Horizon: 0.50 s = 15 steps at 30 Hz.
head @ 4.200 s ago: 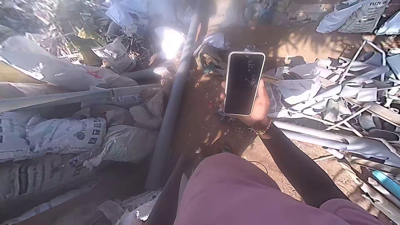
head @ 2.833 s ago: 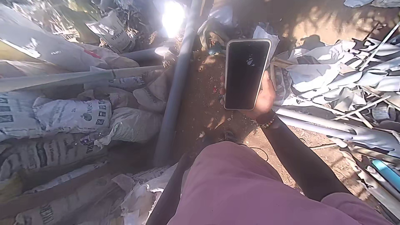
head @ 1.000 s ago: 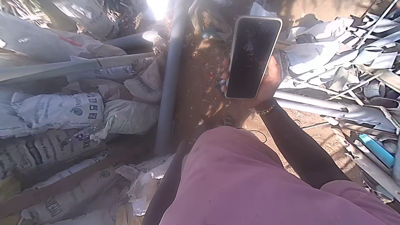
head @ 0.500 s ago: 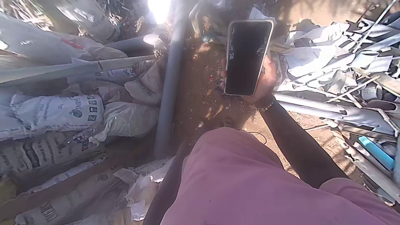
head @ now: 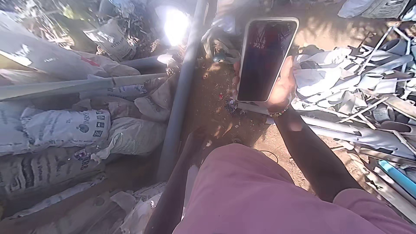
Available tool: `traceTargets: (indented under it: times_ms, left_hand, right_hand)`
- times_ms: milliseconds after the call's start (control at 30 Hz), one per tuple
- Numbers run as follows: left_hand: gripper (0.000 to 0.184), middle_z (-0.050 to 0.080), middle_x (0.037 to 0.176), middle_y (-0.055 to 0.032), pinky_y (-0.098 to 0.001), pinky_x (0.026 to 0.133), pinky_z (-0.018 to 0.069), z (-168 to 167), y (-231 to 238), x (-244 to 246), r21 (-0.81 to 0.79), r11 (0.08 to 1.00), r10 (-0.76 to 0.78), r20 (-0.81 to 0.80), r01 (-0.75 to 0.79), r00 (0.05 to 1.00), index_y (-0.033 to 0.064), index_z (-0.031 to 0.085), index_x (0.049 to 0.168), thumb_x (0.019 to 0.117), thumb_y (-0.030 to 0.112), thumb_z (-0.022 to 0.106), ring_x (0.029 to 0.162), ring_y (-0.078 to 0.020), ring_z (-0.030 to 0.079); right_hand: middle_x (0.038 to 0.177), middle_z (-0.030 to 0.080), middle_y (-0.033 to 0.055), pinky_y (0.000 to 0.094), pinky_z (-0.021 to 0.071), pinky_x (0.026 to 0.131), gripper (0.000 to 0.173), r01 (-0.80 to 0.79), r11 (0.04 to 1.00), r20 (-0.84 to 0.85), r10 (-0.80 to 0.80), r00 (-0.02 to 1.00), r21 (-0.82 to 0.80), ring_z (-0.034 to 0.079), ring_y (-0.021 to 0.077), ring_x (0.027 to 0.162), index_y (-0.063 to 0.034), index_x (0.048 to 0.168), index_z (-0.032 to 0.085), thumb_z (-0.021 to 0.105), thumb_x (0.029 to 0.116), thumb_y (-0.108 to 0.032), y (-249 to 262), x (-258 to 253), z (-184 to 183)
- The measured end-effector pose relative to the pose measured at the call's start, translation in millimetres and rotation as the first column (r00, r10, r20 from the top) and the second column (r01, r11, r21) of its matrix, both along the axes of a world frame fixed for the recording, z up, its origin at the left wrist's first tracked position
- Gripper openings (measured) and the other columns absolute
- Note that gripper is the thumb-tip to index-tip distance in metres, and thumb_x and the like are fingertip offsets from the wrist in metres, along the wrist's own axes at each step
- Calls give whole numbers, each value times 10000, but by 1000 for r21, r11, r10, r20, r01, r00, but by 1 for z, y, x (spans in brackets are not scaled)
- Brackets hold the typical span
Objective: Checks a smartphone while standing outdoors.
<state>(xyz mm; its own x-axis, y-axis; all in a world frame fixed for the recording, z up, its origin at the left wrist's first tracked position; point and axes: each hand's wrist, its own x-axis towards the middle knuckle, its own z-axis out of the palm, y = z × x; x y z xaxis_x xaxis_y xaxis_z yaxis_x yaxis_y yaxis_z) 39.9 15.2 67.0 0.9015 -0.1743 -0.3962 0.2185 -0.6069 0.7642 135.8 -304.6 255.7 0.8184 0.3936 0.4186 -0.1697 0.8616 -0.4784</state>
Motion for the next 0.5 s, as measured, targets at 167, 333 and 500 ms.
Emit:
traceTargets:
  times_ms: [167,333,500]
  left_hand:
    - [442,698,1283,-71,-341,1006,568,118,-35,64,-64,990,-77,497,124,865,64,607,1385,1000,280,621,1154,-133,681]
    - [460,725,1026,-12,-349,855,579,218,-69,61,136,980,-185,883,143,432,99,654,1358,982,362,632,942,-107,679]
    - [397,694,785,-28,-360,742,537,253,-82,53,408,887,-442,886,218,141,145,707,1319,1018,333,530,727,-161,641]
  right_hand:
    - [1299,659,202,544,610,836,708,20,1000,120,-20,993,-1,692,389,1085,-177,1339,605,630,847,-686,9,20,46]
    - [1304,640,207,555,610,811,676,67,998,85,-65,994,-21,685,397,1085,-166,1334,545,541,908,-691,20,23,74]
    - [1286,654,198,533,619,790,635,30,997,86,-24,996,-66,696,388,1069,-168,1333,552,477,956,-673,22,19,70]
